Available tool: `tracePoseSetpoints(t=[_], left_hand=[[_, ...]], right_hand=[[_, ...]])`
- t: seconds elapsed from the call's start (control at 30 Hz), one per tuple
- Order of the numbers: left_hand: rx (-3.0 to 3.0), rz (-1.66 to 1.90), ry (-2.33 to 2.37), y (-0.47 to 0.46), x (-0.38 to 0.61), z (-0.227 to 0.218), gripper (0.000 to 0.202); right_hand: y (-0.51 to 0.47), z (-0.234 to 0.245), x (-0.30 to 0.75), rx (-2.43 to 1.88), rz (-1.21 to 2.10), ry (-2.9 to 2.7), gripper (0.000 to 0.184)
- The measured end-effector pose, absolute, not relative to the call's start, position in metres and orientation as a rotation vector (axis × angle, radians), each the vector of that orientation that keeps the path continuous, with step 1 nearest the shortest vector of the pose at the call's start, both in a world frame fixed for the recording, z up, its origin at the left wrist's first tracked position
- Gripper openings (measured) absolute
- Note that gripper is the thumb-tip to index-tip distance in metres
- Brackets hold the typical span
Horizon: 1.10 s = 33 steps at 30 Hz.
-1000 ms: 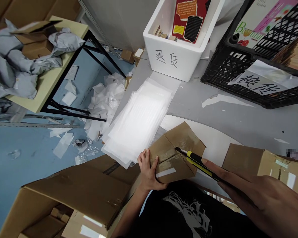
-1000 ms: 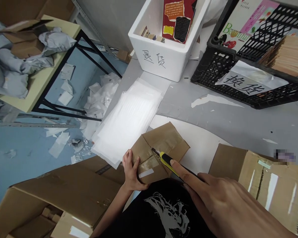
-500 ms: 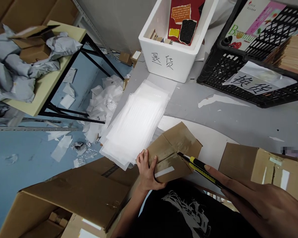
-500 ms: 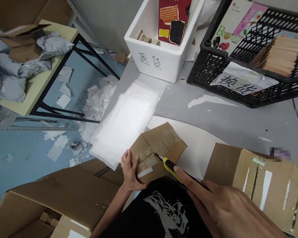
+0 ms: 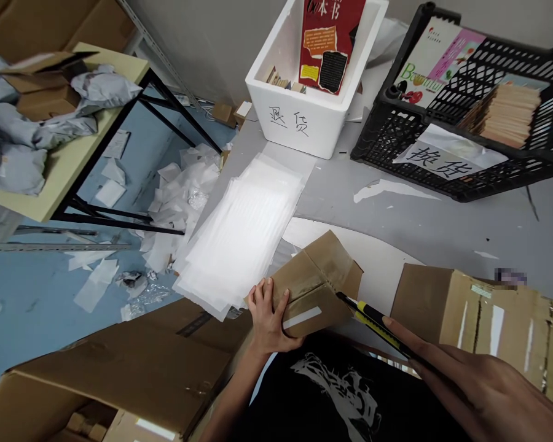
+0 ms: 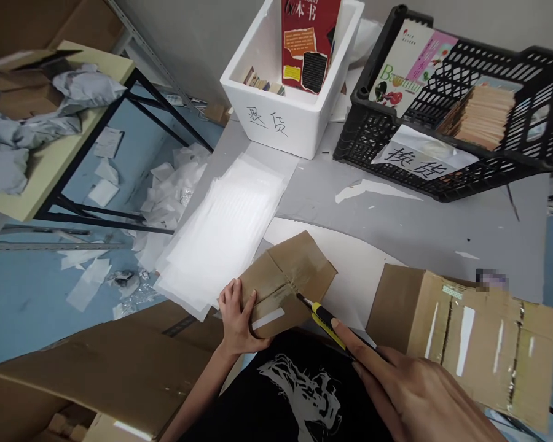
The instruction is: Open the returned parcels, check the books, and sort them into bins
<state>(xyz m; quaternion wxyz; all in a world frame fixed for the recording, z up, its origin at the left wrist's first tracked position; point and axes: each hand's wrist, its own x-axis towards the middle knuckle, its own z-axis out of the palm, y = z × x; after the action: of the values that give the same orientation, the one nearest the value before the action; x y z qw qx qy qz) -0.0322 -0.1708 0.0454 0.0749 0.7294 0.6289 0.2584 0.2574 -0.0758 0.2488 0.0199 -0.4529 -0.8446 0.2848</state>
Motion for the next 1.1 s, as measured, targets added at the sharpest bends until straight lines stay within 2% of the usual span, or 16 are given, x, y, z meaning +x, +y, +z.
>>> tracePoseSetpoints(t=[0.13, 0.43, 0.53, 0.63, 0.77, 0.87, 1.1], left_hand=[[2.219, 0.762, 1.87, -0.168, -0.029, 0.047, 0.113], [2.275, 0.72, 1.823, -0.156, -0.019, 0.054, 0.104], [2.177, 0.713, 1.946, -0.145, -0.018, 0.058, 0.103], [1.986, 0.663, 2.146, -0.124, -0.01, 0.068, 0.099], [1.69, 0.384, 2.267, -0.09, 0.035, 0.083, 0.092], [1.581, 0.187, 2.311, -0.072, 0.08, 0.09, 0.086], [1.752, 0.025, 1.957, -0.063, 0.106, 0.1, 0.052]], right_hand=[[-0.082, 0.251, 0.264, -1.423, 0.986, -2.628, 0.047], [-0.099, 0.25, 0.288, -1.509, 0.942, -2.596, 0.045], [-0.105, 0.253, 0.305, -1.528, 0.994, -2.585, 0.046], [-0.105, 0.249, 0.318, -1.652, 0.869, -2.437, 0.05], [-0.087, 0.224, 0.308, -1.871, 0.712, -2.205, 0.052], [-0.068, 0.192, 0.287, -1.876, 0.7, -2.088, 0.051], [-0.044, 0.14, 0.245, -2.051, 0.753, -2.002, 0.049]])
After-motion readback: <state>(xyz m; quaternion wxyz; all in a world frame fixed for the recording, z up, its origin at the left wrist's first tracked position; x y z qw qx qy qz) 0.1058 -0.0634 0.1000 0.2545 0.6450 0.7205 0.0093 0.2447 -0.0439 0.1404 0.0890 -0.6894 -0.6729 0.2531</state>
